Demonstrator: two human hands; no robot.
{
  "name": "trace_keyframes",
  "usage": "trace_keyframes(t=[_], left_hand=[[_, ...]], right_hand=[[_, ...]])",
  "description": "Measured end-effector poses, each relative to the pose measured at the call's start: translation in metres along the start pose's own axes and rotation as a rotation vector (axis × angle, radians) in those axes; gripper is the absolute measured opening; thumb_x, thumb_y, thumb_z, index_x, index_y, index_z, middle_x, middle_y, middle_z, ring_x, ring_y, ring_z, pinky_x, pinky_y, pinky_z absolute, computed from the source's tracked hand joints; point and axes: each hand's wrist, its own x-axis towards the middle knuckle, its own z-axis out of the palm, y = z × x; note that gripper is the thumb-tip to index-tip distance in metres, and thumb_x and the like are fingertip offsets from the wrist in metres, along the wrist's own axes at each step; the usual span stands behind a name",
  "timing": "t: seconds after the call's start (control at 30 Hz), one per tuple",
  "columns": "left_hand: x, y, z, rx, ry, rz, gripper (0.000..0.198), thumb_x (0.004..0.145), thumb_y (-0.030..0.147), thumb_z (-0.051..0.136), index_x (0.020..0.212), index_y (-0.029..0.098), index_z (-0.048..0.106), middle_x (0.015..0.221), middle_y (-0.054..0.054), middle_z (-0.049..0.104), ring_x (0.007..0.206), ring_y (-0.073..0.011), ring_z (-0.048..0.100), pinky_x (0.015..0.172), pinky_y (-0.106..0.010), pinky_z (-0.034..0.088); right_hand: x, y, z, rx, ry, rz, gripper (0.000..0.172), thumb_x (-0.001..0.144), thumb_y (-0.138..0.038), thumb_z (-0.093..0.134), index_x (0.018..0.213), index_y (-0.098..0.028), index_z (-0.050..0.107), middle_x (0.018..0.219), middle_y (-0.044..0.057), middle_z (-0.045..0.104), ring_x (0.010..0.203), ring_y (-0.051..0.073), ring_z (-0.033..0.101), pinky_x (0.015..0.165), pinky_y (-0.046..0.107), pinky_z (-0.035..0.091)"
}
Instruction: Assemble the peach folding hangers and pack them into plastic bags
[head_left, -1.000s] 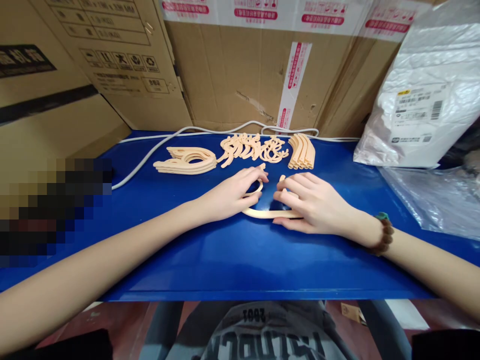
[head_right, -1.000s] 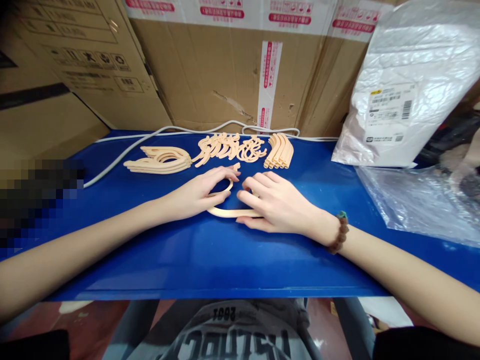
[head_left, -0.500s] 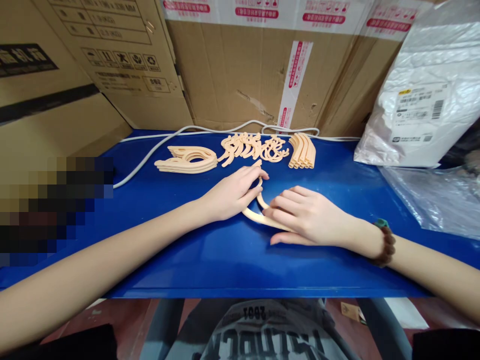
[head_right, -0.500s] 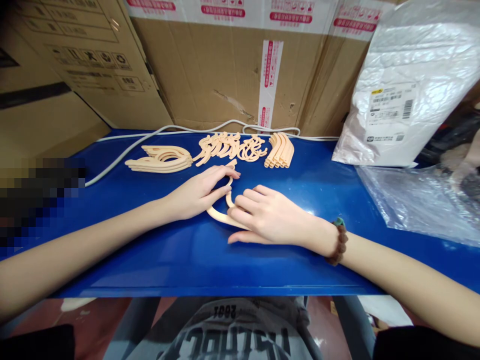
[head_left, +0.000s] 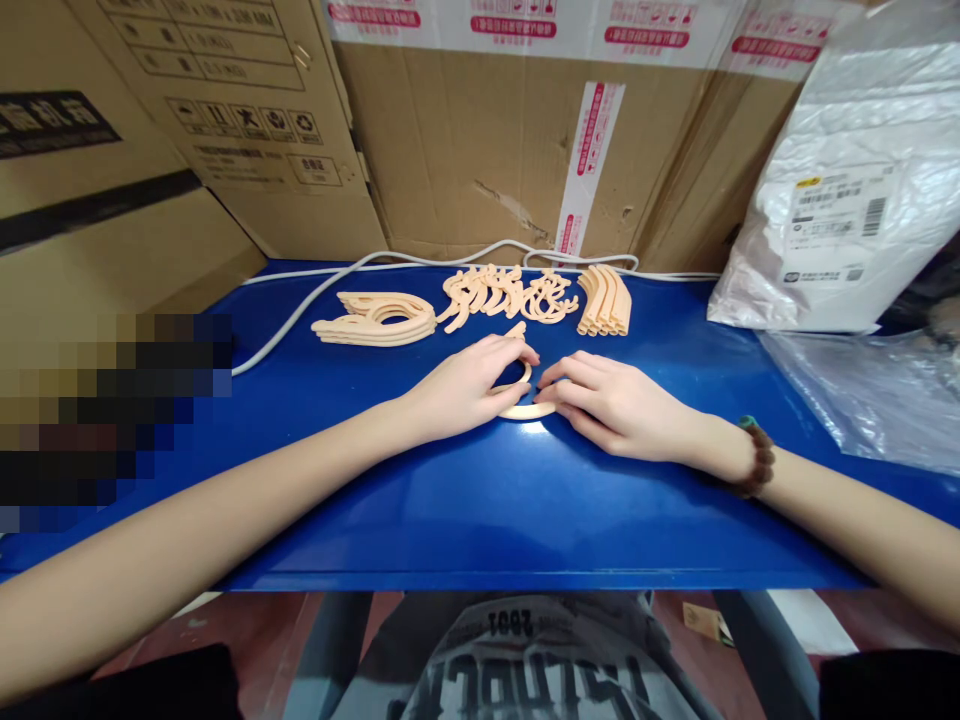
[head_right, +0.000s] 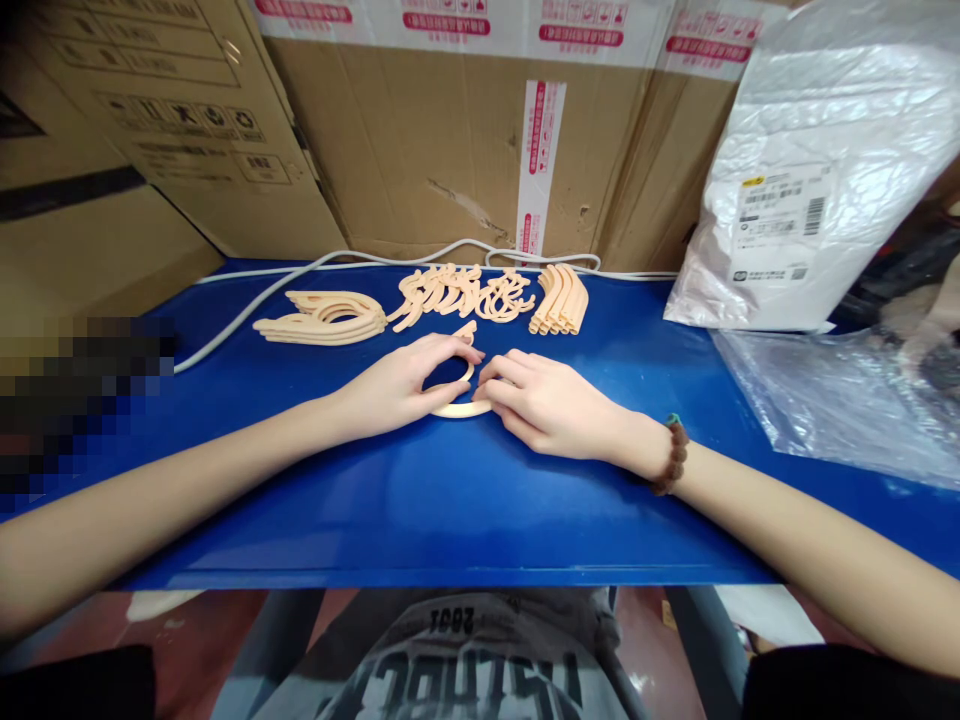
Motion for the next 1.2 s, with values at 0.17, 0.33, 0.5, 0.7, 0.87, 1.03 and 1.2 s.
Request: trace_keyframes(t=[0.17,0.33,0.5,0.7,0.87,1.03,1.2], left_hand=[[0.0,-0.002,-0.001,-0.059,0.039,-0.024,0.028,0.104,0.032,0.038,0.121,0.02,0.057,0.126,-0.009,0.065,0.121,-0.0225,0.06,0.108,-0.041,0.047],[0.002,-0.011,-0.002,0.007,0.16,-0.044,0.028,0.097,0.015,0.04,0.119,0.02,0.057,0.141,-0.012,0.055,0.137,-0.0233,0.049,0.112,-0.043,0.045],[0.004,-0.019,-0.003,0.081,0.156,-0.01,0.032,0.093,0.013,0.042,0.12,0.018,0.058,0.137,-0.014,0.057,0.137,-0.0259,0.047,0.118,-0.05,0.038],[0.001,-0.012,-0.009,0.023,-0.031,0.203,0.055,0.081,0.008,0.048,0.135,0.019,0.049,0.153,-0.014,0.044,0.149,-0.0266,0.033,0.124,-0.05,0.029],[-0.001,-0.005,-0.011,0.002,-0.127,0.128,0.064,0.087,0.037,0.064,0.144,0.016,0.043,0.152,-0.017,0.047,0.143,-0.0311,0.042,0.119,-0.047,0.036],[0.0,0.003,-0.022,0.134,-0.186,0.008,0.075,0.086,0.054,0.065,0.146,0.014,0.044,0.144,-0.017,0.056,0.13,-0.0313,0.055,0.109,-0.043,0.045],[0.002,0.007,-0.061,0.268,-0.242,-0.045,0.075,0.08,0.043,0.065,0.147,0.014,0.046,0.144,-0.013,0.055,0.131,-0.0305,0.053,0.111,-0.042,0.043]], right_hand=[[0.0,0.001,0.002,-0.157,0.078,0.038,0.026,0.102,-0.02,0.041,0.108,-0.016,0.066,0.118,0.014,0.065,0.101,0.024,0.057,0.087,0.037,0.046],[-0.001,-0.001,0.004,-0.339,0.097,0.187,0.029,0.105,-0.024,0.039,0.116,-0.013,0.063,0.096,0.01,0.071,0.08,0.021,0.06,0.074,0.034,0.039],[0.0,-0.003,0.005,-0.306,0.098,0.198,0.037,0.107,-0.035,0.037,0.121,-0.012,0.062,0.096,0.01,0.07,0.083,0.022,0.063,0.075,0.034,0.041],[0.0,0.003,0.004,-0.158,0.072,0.148,0.056,0.103,-0.055,0.037,0.132,-0.011,0.058,0.116,0.017,0.066,0.097,0.028,0.062,0.085,0.041,0.047],[-0.001,0.005,0.006,0.004,0.052,0.084,0.067,0.096,-0.063,0.05,0.138,-0.011,0.05,0.14,0.02,0.057,0.126,0.032,0.054,0.105,0.048,0.043],[-0.001,0.004,0.006,0.029,0.101,0.098,0.06,0.096,-0.059,0.053,0.136,-0.014,0.051,0.143,0.02,0.055,0.131,0.031,0.053,0.107,0.048,0.043],[-0.001,0.005,0.003,-0.004,0.209,0.142,0.053,0.098,-0.055,0.049,0.13,-0.013,0.053,0.129,0.019,0.063,0.12,0.033,0.058,0.101,0.049,0.047]])
